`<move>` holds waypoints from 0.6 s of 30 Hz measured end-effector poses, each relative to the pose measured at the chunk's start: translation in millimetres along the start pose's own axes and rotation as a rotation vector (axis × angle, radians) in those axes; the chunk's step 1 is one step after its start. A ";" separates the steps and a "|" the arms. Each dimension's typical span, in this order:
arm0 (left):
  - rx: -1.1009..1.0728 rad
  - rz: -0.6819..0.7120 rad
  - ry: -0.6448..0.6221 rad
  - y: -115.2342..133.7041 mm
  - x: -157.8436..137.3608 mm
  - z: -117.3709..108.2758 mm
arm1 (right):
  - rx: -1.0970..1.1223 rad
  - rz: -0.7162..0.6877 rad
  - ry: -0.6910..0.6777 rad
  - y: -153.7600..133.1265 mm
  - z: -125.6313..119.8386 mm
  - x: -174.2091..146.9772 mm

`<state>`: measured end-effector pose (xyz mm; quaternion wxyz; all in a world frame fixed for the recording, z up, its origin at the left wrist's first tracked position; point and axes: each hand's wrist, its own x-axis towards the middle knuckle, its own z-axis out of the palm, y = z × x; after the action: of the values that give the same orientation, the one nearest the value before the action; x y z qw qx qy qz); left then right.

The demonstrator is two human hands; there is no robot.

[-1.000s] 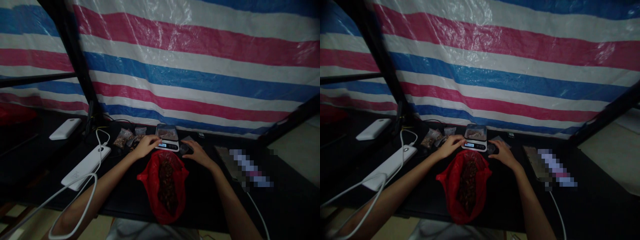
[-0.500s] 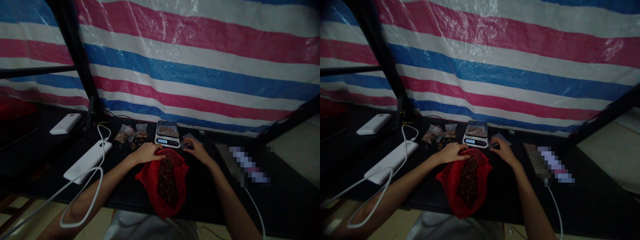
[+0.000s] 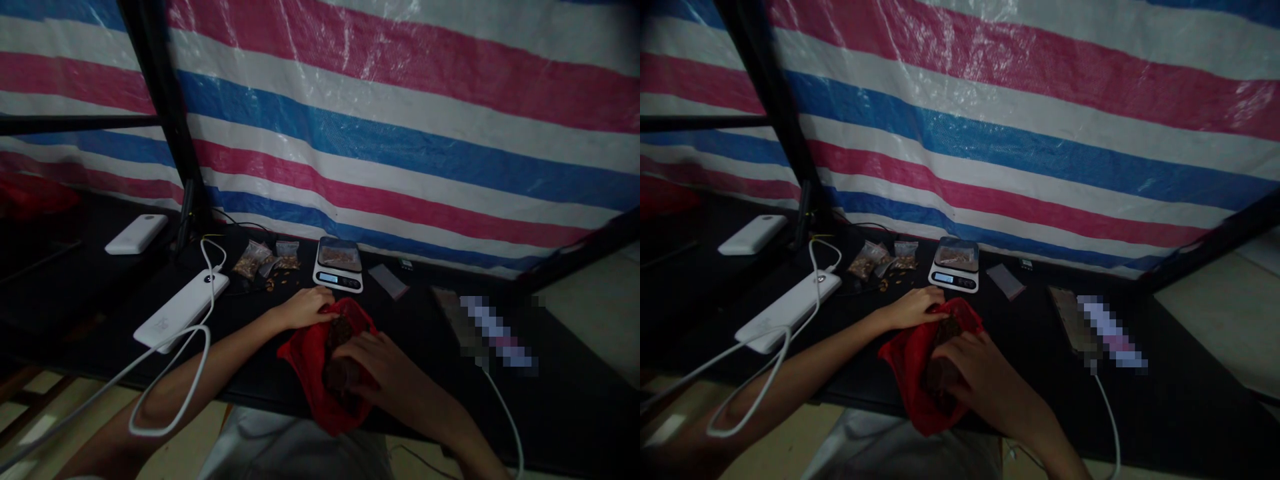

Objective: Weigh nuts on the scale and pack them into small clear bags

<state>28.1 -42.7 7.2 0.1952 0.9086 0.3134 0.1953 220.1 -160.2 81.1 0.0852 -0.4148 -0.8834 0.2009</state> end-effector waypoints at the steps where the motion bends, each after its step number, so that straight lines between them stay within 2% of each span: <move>1: -0.027 0.013 0.015 1.0 0.1 1.5 | -0.073 0.001 -0.016 -1.0 1.4 -4.5; 6: -0.223 0.010 0.024 9.0 1.5 6.3 | -0.414 0.043 0.093 21.6 4.3 -26.4; 10: -0.466 -0.049 0.066 14.4 4.7 14.6 | -0.654 0.089 0.132 35.1 1.3 -34.5; 14: -0.844 -0.171 0.121 22.2 7.9 27.0 | -0.784 0.144 0.082 32.8 -3.8 -28.7; 18: -1.295 -0.353 0.238 37.2 7.0 28.3 | -0.757 0.117 0.124 28.5 3.5 -16.6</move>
<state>65.1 -71.8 2.6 0.6928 0.5159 0.2962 0.4076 249.5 -157.5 66.0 -0.0324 -0.4778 -0.8631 -0.1600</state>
